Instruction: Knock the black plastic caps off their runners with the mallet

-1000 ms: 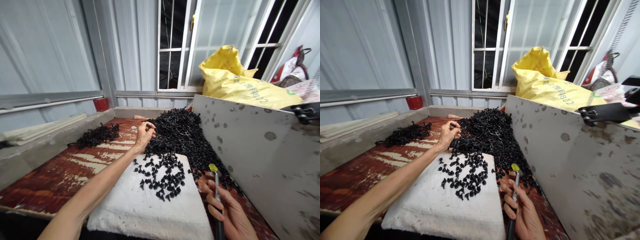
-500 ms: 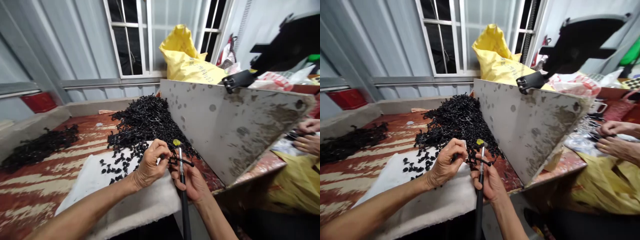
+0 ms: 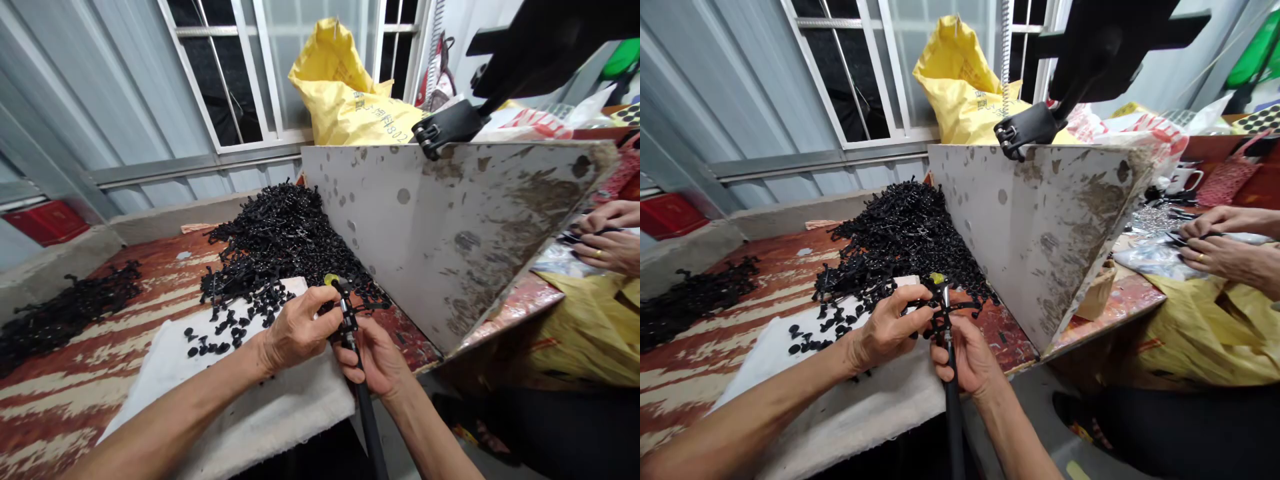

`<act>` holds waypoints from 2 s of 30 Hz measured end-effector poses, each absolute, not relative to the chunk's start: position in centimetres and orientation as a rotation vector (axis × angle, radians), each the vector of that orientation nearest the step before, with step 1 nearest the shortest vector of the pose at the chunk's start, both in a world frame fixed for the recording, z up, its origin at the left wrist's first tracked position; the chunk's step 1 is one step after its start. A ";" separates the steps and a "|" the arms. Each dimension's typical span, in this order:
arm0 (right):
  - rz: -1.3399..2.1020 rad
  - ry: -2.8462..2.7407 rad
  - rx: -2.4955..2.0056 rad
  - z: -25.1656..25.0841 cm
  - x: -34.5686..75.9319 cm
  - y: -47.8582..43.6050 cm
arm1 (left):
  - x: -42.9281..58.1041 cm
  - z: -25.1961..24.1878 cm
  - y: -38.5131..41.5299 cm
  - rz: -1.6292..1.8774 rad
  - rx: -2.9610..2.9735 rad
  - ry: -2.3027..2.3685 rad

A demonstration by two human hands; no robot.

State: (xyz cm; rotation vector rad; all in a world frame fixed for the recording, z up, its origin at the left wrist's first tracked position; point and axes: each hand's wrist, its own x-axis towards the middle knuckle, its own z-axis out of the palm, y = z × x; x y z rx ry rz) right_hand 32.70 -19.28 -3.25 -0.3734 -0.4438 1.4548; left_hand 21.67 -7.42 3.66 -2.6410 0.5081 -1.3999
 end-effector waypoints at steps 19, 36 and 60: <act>1.258 -0.451 -0.461 -2.3 32.0 -19.5 | 22.5 3.7 -8.7 -1.771 -3.100 0.038; 1.159 -0.365 -0.529 -2.3 31.8 -19.3 | 23.4 3.0 -7.1 -1.593 -2.785 0.185; 1.002 -0.370 -0.515 -3.2 31.8 -19.2 | 21.5 3.8 -10.1 -0.764 -3.756 -0.417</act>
